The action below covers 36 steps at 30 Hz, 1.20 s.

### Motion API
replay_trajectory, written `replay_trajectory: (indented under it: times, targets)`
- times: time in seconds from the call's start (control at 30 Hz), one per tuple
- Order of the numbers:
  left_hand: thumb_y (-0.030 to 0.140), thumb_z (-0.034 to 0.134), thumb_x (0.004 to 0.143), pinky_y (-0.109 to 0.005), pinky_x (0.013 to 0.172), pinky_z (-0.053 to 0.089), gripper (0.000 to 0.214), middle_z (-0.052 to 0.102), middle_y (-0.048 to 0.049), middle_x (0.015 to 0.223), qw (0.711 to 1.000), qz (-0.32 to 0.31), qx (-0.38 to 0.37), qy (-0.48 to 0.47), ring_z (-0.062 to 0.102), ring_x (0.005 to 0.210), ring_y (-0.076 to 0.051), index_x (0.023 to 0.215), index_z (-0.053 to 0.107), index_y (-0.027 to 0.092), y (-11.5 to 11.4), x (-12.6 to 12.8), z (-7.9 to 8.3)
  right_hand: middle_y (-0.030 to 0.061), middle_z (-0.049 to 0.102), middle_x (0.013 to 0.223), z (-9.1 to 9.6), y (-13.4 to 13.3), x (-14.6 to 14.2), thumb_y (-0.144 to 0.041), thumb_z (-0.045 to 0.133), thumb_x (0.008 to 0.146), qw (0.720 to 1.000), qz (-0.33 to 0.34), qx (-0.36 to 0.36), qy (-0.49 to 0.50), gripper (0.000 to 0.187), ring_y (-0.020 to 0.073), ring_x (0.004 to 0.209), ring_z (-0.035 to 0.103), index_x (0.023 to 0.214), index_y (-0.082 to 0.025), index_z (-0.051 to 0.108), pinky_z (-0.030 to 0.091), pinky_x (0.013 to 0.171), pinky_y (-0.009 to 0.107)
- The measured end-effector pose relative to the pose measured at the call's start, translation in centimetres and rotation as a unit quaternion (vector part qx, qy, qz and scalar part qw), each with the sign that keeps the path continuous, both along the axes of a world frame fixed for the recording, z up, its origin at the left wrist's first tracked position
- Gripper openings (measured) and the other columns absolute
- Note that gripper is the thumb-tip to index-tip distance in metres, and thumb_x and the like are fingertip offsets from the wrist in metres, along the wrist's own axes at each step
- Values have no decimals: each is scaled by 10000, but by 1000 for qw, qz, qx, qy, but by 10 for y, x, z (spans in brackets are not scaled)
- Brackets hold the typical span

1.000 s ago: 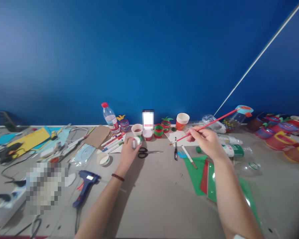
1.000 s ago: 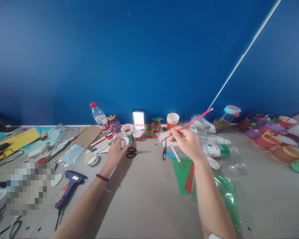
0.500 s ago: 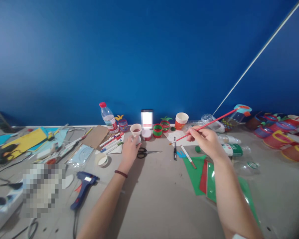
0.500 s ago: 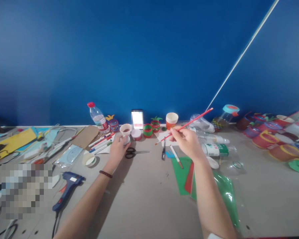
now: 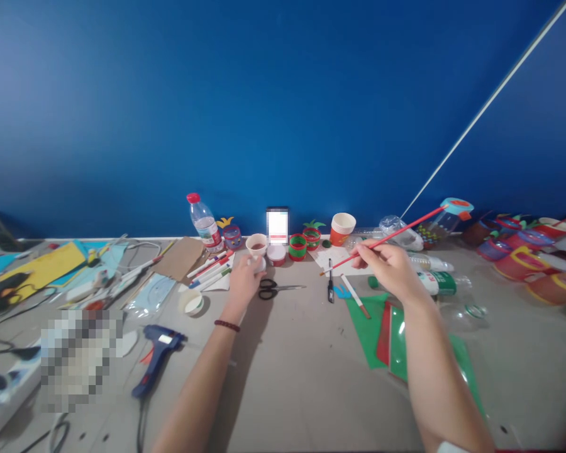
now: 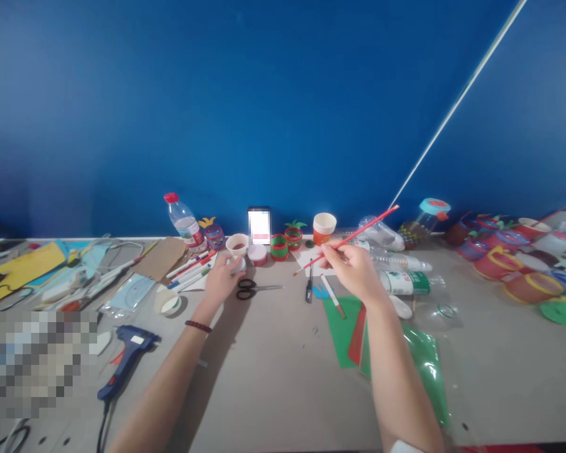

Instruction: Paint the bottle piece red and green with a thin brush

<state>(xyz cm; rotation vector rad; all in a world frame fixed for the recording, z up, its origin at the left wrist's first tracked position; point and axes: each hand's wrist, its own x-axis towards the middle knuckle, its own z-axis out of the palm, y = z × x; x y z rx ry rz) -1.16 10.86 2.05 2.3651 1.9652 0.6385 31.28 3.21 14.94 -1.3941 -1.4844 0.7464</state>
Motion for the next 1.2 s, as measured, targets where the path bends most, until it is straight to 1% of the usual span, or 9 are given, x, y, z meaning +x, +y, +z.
replay_trajectory:
  times: [0.3,0.53,0.67,0.77,0.83,0.97,1.03,1.13,1.2]
  targets:
    - [62,547,815,-501,1069,439,423,561,-110,1410,1000,-17,25,3,460,1347,-347,1170,684,246,14,-21,3,72,742,860,6,-7,8,-493,618,894,999,5,24,35,293,214,781,688,889,-216,714,570,719,349]
    - [114,567,823,-535,1130,370,410,528,-164,1444,994,5,64,-92,424,1387,-356,1226,638,144,-1,-23,9,48,741,932,8,-17,7,-388,596,923,996,25,82,0,203,175,773,696,980,-238,720,568,670,297]
    - [277,574,887,-450,1034,472,181,732,-111,1114,957,-47,23,-287,650,1115,-280,846,729,192,-40,1,10,35,735,883,-17,-34,-22,-300,519,974,989,11,133,-71,209,165,797,709,1047,-222,698,568,739,292]
    - [427,620,874,-332,800,555,376,766,-72,853,943,-89,-24,-320,715,845,-225,582,662,194,-76,30,9,46,748,898,-54,-56,-53,-206,494,980,974,20,190,-121,220,166,807,721,1102,-209,677,578,765,281]
    - [491,531,925,-299,697,544,482,747,-71,729,928,-103,-63,-352,700,704,-193,587,686,183,-97,48,8,69,753,1030,-82,-70,-71,-142,498,967,961,34,231,-151,265,184,936,727,1165,-211,660,578,844,289]
    - [612,629,838,-316,762,533,495,760,-129,899,747,-127,-272,-593,686,770,-199,946,768,149,-124,71,7,82,707,1233,-128,-87,-94,-77,446,949,941,11,246,-233,510,221,1094,684,1428,-243,506,573,913,351]
    - [555,795,710,-308,779,523,484,741,-125,969,684,-148,-308,-644,673,790,-186,972,755,150,-130,75,4,82,653,1333,-141,-89,-100,-67,413,942,939,8,212,-272,623,241,1159,650,1530,-267,359,570,933,394]
    - [439,898,614,-261,690,488,477,700,-53,791,634,-140,-343,-679,615,657,-124,956,732,153,-133,77,-5,83,614,1386,-153,-87,-102,-7,370,888,931,5,201,-304,765,259,1234,603,1582,-280,200,554,972,440]
    - [413,914,595,-241,654,463,461,679,-38,754,621,-139,-355,-685,581,616,-101,918,727,141,-133,77,-12,86,593,1410,-157,-86,-103,18,367,849,932,7,192,-307,826,261,1263,581,1589,-278,152,547,989,451]
